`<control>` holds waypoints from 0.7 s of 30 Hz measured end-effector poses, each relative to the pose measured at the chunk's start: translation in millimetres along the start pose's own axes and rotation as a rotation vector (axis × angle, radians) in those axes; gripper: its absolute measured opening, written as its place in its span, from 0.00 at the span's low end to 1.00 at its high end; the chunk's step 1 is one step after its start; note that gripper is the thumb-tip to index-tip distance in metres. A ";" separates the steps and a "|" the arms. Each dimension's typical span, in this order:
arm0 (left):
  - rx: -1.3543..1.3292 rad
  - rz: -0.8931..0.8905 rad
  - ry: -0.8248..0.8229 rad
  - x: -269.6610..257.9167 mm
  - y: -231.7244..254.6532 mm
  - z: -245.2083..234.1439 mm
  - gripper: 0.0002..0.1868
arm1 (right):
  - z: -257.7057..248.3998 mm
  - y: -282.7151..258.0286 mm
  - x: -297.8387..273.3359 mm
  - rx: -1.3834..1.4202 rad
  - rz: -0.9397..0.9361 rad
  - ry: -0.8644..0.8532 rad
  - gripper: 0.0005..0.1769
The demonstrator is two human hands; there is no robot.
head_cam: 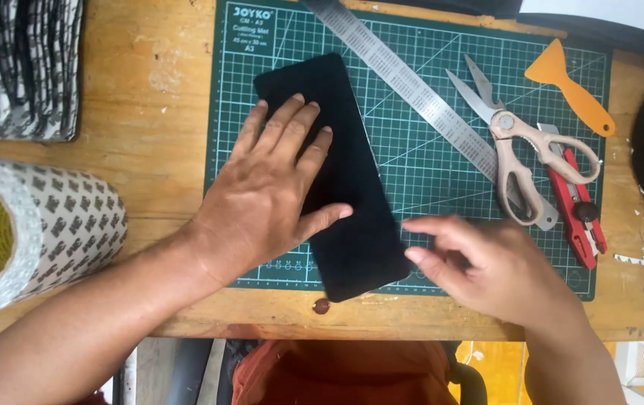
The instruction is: Measuring, cutting, and applying adhesive sheets to black fabric pieces on a cutting mat
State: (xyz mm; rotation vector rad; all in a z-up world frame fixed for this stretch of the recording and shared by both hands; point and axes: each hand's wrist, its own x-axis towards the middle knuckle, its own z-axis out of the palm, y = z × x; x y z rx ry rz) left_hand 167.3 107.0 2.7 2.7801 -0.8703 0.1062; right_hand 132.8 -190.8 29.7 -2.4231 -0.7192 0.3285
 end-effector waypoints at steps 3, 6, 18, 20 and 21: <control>-0.049 0.023 -0.059 3.3 -0.2 -0.7 0.45 | 1.2 7.0 3.8 -0.136 -0.082 0.173 0.14; -0.105 0.055 -0.054 6.1 -0.9 -1.9 0.40 | -4.7 26.9 2.6 -0.236 -0.047 0.385 0.10; -0.207 0.132 -0.046 14.0 11.2 -2.7 0.34 | -12.4 51.8 -43.9 -0.684 0.295 0.377 0.24; -0.215 0.141 -0.059 15.3 12.1 -3.7 0.34 | -9.6 56.1 -44.8 -0.727 0.292 0.399 0.22; -0.207 0.157 -0.049 15.9 12.4 -3.6 0.34 | -9.3 57.5 -43.9 -0.749 0.313 0.400 0.23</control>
